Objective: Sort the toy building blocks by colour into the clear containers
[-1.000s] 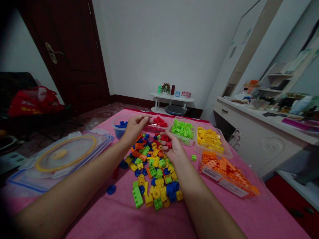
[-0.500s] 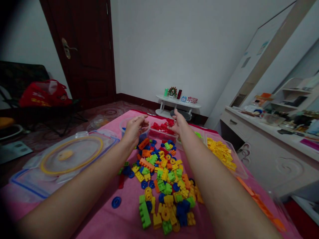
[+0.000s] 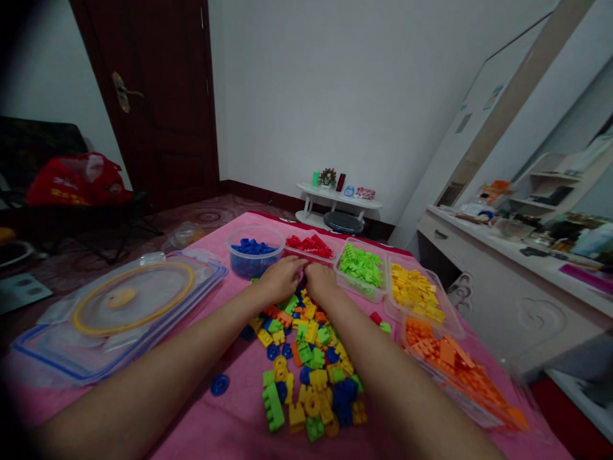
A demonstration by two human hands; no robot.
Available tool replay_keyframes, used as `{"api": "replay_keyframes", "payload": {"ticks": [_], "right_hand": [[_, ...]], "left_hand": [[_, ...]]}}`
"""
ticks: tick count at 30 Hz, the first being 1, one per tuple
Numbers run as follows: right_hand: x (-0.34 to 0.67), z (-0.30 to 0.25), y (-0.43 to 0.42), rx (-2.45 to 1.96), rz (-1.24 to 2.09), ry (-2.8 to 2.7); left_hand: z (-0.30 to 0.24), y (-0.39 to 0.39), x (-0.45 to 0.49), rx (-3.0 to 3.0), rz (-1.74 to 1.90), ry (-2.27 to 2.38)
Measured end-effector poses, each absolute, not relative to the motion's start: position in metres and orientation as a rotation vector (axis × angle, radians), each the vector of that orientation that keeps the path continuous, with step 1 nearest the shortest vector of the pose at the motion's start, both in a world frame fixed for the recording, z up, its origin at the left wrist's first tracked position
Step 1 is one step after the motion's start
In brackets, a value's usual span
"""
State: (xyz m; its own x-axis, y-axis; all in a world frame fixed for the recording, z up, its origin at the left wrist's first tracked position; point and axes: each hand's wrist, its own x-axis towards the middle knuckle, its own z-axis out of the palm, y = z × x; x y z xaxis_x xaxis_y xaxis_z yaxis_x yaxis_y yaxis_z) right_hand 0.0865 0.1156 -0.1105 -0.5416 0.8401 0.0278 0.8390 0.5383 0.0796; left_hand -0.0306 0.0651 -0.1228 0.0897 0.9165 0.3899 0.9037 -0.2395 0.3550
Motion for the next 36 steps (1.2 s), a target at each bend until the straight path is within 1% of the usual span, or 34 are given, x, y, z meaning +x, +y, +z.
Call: {"api": "replay_keyframes", "payload": {"ticks": [4,9,14,20,23,25,27,29,30,31,32,35,36], "right_hand": [[0.087,-0.116,0.114,1.574,0.179,2.721],[0.098,-0.117,0.112,1.637,0.119,2.706],[0.117,-0.12,0.104,1.699,0.056,2.77],[0.128,-0.127,0.097,1.593,-0.125,2.931],[0.13,-0.13,0.094,1.478,-0.35,3.08],[0.132,-0.126,0.091,1.346,-0.667,3.128],[0.137,-0.117,0.088,1.159,-1.006,3.037],[0.147,-0.101,0.084,0.966,-1.195,2.887],[0.154,-0.093,0.083,0.922,-1.195,2.843],[0.161,-0.084,0.082,0.956,-1.124,2.831],[0.168,-0.077,0.082,1.083,-0.969,2.836],[0.185,-0.063,0.082,1.659,-0.275,2.638],[0.188,-0.063,0.082,1.781,-0.111,2.519]], "left_hand": [[-0.127,0.061,-0.026,2.394,0.606,2.008],[-0.121,0.058,-0.028,2.351,0.411,2.06],[-0.11,0.058,-0.036,2.307,0.344,2.01],[-0.098,0.055,-0.043,2.351,0.318,1.885],[-0.093,0.053,-0.046,2.33,0.231,1.813],[-0.091,0.052,-0.049,2.283,0.158,1.774],[-0.09,0.052,-0.051,2.265,0.128,1.731],[-0.091,0.054,-0.051,2.311,0.189,1.744],[-0.093,0.056,-0.05,2.342,0.243,1.767],[-0.096,0.057,-0.049,2.37,0.305,1.787],[-0.101,0.059,-0.046,2.394,0.368,1.794],[-0.117,0.064,-0.036,2.477,0.511,1.7],[-0.123,0.065,-0.033,2.507,0.528,1.646]]}}
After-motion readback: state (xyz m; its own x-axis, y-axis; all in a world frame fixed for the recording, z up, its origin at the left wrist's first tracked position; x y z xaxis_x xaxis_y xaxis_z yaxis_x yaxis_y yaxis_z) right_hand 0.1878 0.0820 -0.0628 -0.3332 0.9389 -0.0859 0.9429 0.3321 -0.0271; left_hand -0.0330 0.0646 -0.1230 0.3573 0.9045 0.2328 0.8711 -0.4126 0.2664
